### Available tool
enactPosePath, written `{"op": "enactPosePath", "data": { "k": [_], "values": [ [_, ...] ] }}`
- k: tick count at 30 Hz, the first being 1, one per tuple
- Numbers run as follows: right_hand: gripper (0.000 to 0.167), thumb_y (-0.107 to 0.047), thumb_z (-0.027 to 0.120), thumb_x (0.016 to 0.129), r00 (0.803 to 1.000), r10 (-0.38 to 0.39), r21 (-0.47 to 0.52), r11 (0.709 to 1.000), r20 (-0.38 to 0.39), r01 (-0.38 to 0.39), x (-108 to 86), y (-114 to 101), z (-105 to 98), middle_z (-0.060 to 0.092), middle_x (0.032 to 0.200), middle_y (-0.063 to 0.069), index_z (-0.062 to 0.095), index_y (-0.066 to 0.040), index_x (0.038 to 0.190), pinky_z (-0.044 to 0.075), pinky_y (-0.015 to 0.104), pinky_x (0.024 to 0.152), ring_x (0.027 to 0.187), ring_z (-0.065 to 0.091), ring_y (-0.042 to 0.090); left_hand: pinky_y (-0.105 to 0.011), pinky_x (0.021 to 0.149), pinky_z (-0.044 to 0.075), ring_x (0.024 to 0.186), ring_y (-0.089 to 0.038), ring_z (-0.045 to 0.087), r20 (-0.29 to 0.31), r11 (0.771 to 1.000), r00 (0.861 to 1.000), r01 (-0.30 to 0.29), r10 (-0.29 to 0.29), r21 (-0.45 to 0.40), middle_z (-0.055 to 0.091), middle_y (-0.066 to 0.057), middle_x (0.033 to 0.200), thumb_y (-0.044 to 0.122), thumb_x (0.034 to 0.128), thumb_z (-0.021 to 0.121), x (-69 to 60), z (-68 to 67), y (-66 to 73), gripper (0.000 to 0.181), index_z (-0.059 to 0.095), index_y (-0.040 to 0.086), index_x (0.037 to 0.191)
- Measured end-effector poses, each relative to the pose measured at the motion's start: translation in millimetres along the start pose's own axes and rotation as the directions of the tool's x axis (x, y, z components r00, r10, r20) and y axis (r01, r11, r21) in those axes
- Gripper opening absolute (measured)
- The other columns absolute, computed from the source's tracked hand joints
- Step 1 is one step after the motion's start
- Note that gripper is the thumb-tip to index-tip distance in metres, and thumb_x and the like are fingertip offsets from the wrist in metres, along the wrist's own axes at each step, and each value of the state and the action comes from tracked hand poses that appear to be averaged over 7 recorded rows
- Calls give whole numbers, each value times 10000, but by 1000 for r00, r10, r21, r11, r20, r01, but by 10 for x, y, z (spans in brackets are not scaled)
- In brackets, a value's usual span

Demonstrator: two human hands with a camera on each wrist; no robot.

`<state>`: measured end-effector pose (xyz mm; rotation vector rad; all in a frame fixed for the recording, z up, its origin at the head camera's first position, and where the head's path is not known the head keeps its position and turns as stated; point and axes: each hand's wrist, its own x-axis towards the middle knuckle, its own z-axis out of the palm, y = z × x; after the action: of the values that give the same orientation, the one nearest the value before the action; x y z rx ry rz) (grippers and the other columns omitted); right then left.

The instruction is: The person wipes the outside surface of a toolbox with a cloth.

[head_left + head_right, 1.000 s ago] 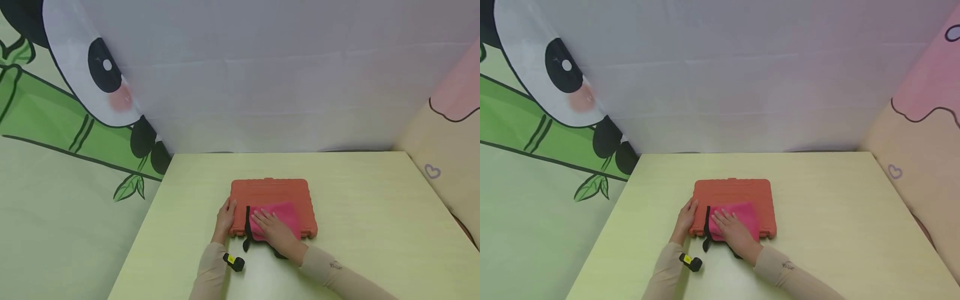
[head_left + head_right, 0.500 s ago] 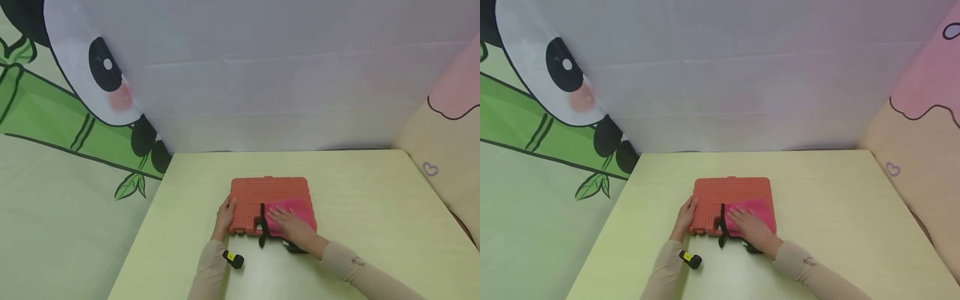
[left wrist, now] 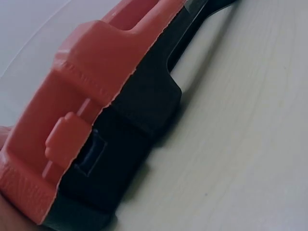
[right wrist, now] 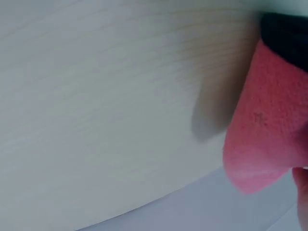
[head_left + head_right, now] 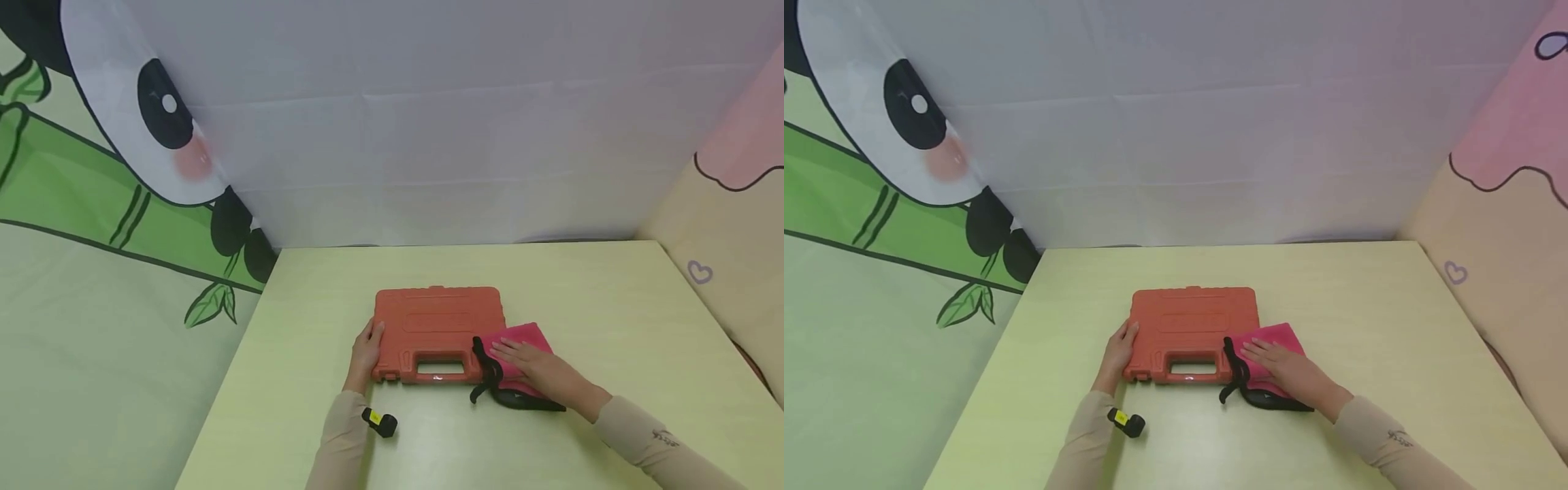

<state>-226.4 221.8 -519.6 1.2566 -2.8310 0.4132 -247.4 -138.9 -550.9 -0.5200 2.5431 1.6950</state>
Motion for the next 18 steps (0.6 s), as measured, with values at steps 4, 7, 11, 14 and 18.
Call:
{"op": "enactPosePath", "data": {
  "k": [4,7,11,14,18],
  "values": [
    [635,-169,665,827,999,-40,-7,999,-21,40,-66,166,5,449,1414,20,402,-228,1402,493,393,904,1287,419,247,-514,1077,289,1345,-353,310,0,1000,1000,5,-5,0,357,-157,1455,499,949,378,4,-38,-1,615,306,145,1446],
    [553,-290,551,893,996,-88,-12,996,-5,88,-57,236,9,445,1418,-1,376,-245,1415,449,388,959,1309,391,217,-510,1083,282,1350,-345,306,-6,1000,1000,13,-13,-4,355,-150,1458,490,949,388,0,-29,-8,607,312,147,1443],
    [544,-326,511,893,983,-182,-32,983,-5,182,46,259,-9,456,1410,-25,381,-231,1412,190,262,1108,1317,371,228,-515,1083,276,1352,-353,297,-9,1000,1000,7,-7,7,345,-161,1461,503,949,372,1,-39,-10,623,303,134,1446],
    [566,-272,602,865,978,-207,-28,978,-9,207,101,227,-25,476,1394,-35,412,-221,1396,189,271,1119,1305,388,252,-520,1079,279,1348,-362,297,-7,1000,1000,4,-4,19,340,-170,1461,501,953,362,-2,-47,-7,624,293,130,1449],
    [528,-339,554,887,985,-172,49,984,-32,173,148,75,35,477,1393,-40,425,-231,1388,367,397,1039,1318,373,270,-518,1082,278,1351,-355,297,4,1000,1000,-12,12,-10,345,-163,1460,486,955,375,1,8,-9,612,300,131,1447]
  ]
}}
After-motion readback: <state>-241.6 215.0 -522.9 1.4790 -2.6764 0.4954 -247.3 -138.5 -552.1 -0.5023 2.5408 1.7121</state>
